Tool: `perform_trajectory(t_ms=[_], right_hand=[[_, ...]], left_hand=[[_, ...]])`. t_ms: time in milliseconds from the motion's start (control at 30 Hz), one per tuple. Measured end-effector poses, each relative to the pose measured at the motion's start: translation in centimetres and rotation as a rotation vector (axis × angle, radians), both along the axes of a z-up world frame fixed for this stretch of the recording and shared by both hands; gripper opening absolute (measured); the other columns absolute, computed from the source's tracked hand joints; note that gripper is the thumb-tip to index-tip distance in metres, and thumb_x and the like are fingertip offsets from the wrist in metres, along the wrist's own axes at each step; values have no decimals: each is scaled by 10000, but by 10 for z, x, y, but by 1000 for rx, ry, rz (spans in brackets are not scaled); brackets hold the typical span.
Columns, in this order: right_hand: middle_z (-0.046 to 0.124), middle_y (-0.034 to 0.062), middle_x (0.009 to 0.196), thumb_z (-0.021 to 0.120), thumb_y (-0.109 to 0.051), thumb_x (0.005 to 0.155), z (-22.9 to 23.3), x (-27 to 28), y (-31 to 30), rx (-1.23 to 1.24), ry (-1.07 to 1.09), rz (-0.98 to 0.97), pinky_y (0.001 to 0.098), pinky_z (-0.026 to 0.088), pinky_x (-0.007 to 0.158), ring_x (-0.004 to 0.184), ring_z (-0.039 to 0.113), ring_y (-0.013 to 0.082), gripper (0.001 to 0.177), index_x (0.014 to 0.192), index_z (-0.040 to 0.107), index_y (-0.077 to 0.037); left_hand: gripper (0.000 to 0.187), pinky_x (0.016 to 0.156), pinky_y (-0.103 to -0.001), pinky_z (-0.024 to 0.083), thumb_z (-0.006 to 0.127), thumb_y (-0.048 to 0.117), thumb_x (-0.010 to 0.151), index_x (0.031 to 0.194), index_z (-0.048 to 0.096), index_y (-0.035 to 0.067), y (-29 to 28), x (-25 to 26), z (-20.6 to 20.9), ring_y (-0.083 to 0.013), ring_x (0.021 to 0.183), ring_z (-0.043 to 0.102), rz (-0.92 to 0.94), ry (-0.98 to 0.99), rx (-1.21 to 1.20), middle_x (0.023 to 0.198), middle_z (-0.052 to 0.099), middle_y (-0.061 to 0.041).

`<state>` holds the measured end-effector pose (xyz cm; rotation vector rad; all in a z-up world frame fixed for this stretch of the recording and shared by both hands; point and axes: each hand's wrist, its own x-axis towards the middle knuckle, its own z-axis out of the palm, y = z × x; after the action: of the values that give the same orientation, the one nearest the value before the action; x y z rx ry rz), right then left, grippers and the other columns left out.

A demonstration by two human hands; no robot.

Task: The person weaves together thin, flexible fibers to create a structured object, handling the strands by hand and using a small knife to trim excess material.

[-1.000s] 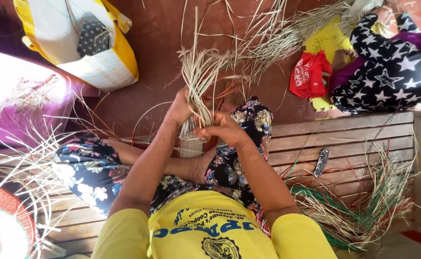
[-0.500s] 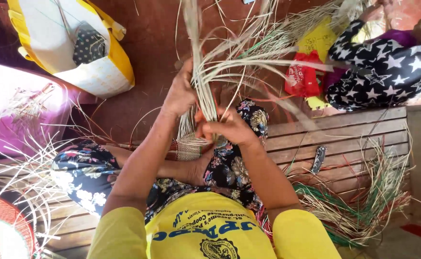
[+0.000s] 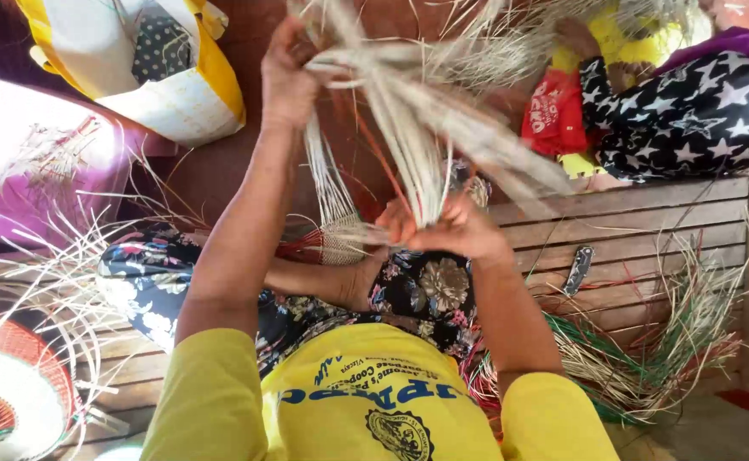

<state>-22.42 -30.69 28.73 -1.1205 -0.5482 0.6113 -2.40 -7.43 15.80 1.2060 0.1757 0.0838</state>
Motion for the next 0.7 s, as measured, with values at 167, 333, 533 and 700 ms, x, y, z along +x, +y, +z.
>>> perform_trajectory(t_ms=[167, 333, 533, 700], right_hand=[[662, 203, 874, 599, -34, 1023, 12, 6, 13, 200, 29, -135, 463, 639, 810, 787, 669, 267, 276, 1266, 570, 93], [681, 231, 1124, 620, -68, 1022, -46, -45, -27, -6, 201, 64, 395, 689, 818, 963, 744, 309, 202, 1201, 630, 25], [768, 137, 1050, 731, -231, 962, -65, -129, -54, -125, 373, -18, 435, 517, 999, 822, 757, 179, 187, 1113, 733, -121], [763, 42, 1057, 695, -110, 966, -80, -195, -64, 137, 281, -240, 523, 237, 1240, 1219, 643, 264, 61, 979, 748, -136]], left_hand=[[1109, 819, -295, 754, 521, -346, 687, 1643, 152, 76, -28, -23, 102, -144, 609, 671, -481, -132, 148, 719, 645, 18], [593, 907, -328, 568, 476, -239, 658, 1158, 645, 32, 2, 34, -3, -221, 996, 714, -63, -255, 228, 1106, 742, -123], [272, 585, -297, 427, 583, -160, 759, 956, 624, 23, 90, 74, -27, -178, 666, 624, 233, 145, 73, 797, 661, -95], [141, 322, -271, 311, 672, -96, 842, 790, 606, 17, 110, 83, -28, -142, 396, 549, 478, 470, -43, 543, 595, -70]])
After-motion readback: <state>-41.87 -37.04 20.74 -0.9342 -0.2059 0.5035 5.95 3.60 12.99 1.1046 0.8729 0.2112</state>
